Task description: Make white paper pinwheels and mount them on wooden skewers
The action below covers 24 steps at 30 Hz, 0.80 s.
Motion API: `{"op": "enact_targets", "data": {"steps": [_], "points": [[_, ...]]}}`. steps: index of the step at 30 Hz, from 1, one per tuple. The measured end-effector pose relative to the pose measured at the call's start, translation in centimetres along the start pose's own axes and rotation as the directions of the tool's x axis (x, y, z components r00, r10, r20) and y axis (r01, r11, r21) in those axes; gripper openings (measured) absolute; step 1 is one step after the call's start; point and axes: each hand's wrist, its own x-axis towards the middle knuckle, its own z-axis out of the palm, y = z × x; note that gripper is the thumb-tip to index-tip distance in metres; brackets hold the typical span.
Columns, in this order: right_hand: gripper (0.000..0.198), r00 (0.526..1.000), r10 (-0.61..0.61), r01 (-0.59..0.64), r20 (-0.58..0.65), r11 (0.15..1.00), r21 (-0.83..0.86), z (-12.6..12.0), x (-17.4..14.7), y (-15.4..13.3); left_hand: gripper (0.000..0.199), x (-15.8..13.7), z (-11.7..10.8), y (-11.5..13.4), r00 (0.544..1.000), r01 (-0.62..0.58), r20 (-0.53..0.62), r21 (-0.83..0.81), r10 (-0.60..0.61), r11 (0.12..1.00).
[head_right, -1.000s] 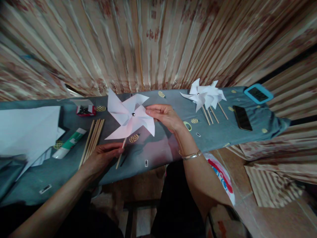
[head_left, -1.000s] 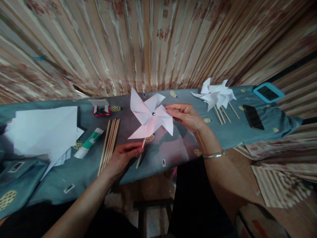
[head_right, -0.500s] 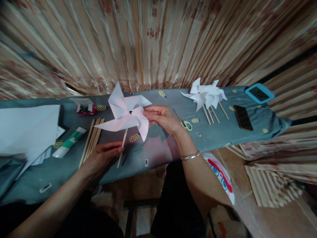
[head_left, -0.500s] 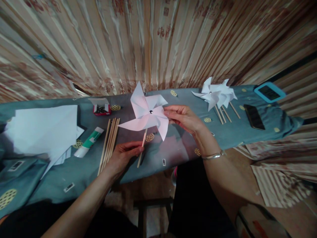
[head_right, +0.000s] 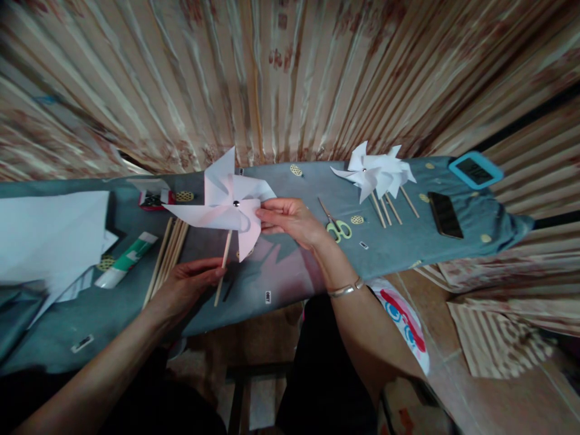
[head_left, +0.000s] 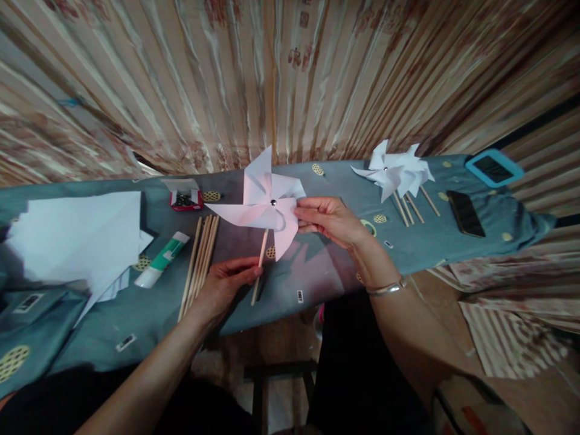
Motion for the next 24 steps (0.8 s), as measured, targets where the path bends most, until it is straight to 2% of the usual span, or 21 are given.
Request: {"op": "enact_targets", "data": {"steps": [24], "points": [[0.026,0.997,0.068,-0.07,0.028,0.995,0.073,1.1,-0.3,-0.3,0.035,-0.1,0.1,0.1,1.0,0.012,-0.014,0.027,-0.012,1.0]]}}
